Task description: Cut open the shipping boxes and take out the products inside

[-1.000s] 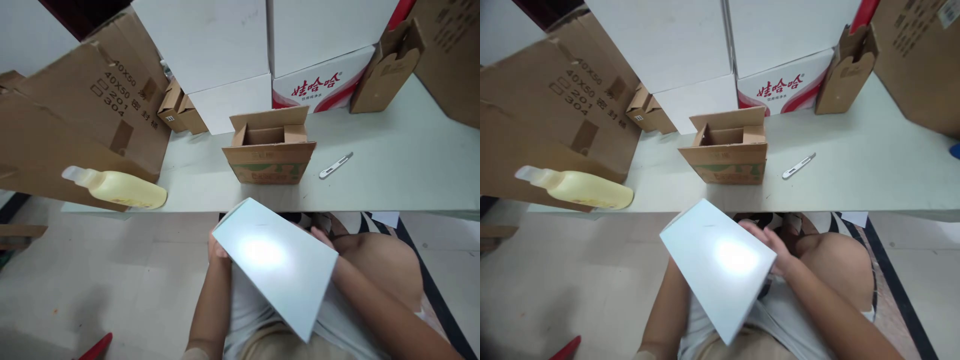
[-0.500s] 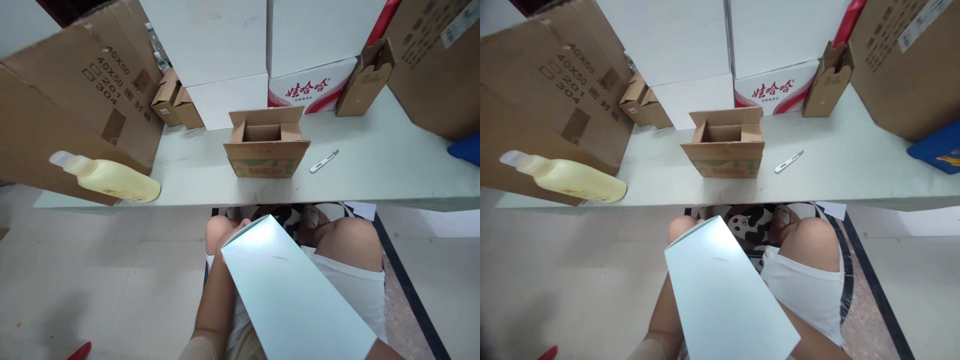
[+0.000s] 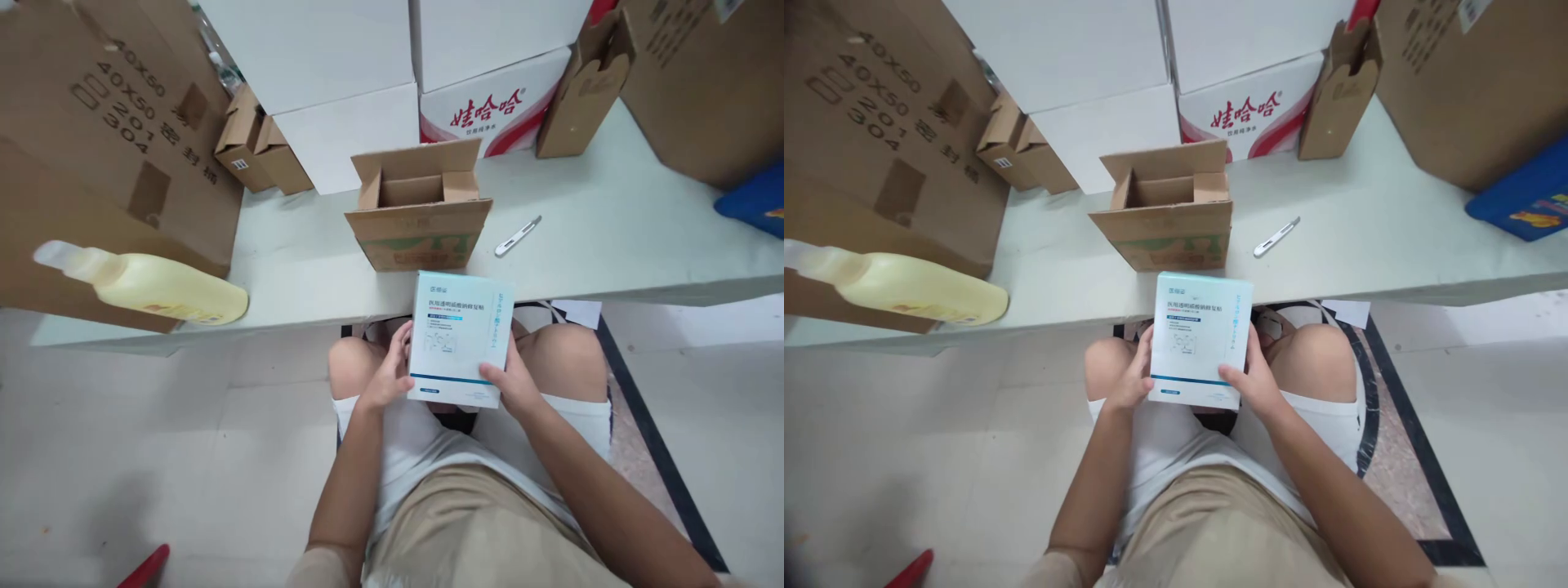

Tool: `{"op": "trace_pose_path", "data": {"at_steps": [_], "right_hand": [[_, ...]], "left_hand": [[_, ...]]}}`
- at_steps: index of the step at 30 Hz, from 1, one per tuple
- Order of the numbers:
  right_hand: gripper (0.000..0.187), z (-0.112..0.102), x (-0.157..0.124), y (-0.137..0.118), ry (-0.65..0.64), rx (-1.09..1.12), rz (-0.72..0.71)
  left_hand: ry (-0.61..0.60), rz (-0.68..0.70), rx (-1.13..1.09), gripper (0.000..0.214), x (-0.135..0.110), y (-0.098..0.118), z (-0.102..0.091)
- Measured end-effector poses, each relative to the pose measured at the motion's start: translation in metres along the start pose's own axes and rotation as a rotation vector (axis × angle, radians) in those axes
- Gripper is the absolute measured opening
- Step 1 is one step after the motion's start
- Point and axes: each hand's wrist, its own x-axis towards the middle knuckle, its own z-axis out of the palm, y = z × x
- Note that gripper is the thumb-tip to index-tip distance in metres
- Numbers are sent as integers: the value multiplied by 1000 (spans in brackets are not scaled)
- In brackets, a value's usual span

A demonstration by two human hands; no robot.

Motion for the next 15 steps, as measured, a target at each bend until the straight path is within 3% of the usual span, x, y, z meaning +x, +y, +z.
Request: {"op": "trace_pose_path", "data": {"at_steps": [3, 7, 11, 13, 15], "right_hand": [[100, -1, -1, -6, -42, -76, -14], [102, -4, -4, -3, -77, -104, -43], [95, -3, -12, -3, -90, -154, -110], [89, -3, -11, -15, -94, -195, -164], [88, -3, 2, -43, -71, -248, -256]], "left_hand": [[-35, 15, 100, 124, 3, 7, 8], [17, 69, 118, 124, 7, 4, 11], [59, 223, 182, 112, 4, 4, 13], [9, 340, 265, 101, 10, 17, 13], [-67, 467, 383, 102, 29, 47, 15]]}}
